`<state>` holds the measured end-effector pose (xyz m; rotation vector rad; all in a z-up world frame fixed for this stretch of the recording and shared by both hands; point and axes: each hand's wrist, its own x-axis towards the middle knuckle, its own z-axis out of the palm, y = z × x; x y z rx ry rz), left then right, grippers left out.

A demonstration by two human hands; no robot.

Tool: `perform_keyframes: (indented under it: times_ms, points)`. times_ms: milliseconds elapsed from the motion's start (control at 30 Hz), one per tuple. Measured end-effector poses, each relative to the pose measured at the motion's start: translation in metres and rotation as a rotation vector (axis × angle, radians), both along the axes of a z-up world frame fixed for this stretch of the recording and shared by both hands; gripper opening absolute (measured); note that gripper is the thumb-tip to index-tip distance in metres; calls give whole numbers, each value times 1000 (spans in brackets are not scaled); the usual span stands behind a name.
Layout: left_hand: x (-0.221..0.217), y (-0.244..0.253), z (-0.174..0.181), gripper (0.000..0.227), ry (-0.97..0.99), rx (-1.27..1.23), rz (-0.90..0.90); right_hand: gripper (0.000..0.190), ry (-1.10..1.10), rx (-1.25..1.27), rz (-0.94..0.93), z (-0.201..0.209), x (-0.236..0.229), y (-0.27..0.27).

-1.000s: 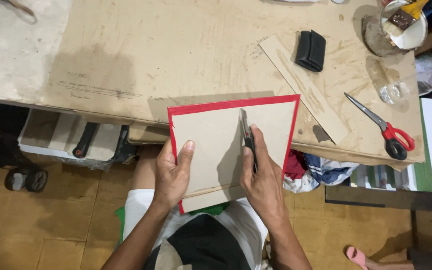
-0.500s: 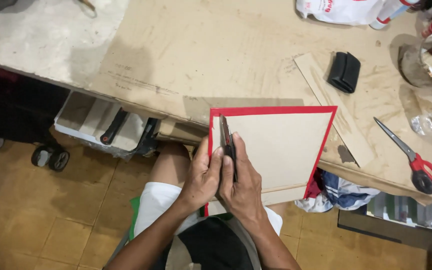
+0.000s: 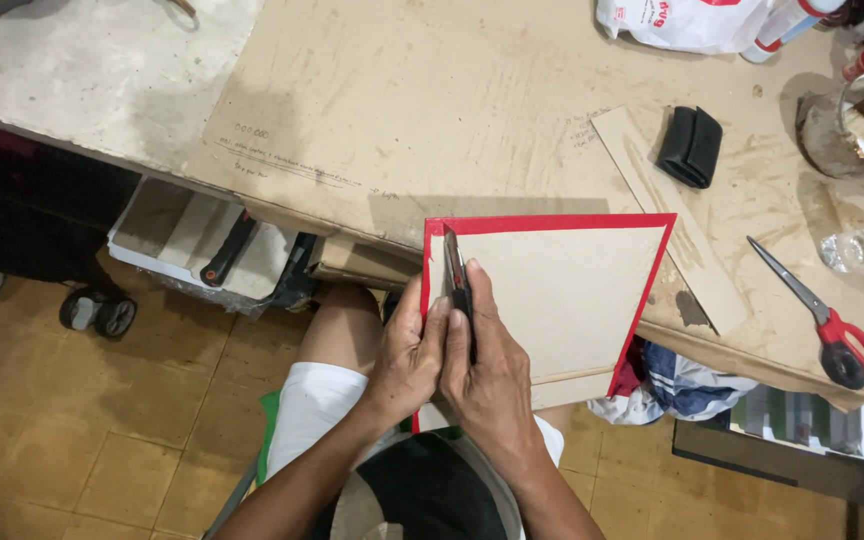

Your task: The person mixes a white substance in a container using a brush, then uses a utility knife to trim a strip of cardboard attached to a red book cover. They apply a small piece of tape to the cover and continue trimming the cardboard strip.

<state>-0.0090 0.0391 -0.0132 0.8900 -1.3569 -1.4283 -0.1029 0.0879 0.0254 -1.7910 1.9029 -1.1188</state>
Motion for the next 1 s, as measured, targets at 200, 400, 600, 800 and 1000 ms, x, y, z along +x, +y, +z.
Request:
perform_keyframes:
  times_ms: [200, 400, 600, 800, 1000]
  points:
    - [1, 8, -1, 40, 30, 39, 19, 53, 110, 71, 21, 17, 3, 8]
    - [4, 8, 4, 44, -26, 67, 20, 51, 101, 25, 56, 20, 5, 13]
    - [24, -6, -41, 60, 513, 357, 278, 67, -426, 82, -302, -21, -33, 62]
    - [25, 1, -42, 61, 607, 590, 520, 52, -714, -74, -325, -32, -66, 74]
    - [-7, 18, -66, 54, 435, 650, 70, 58, -311, 182, 46, -5, -70, 62]
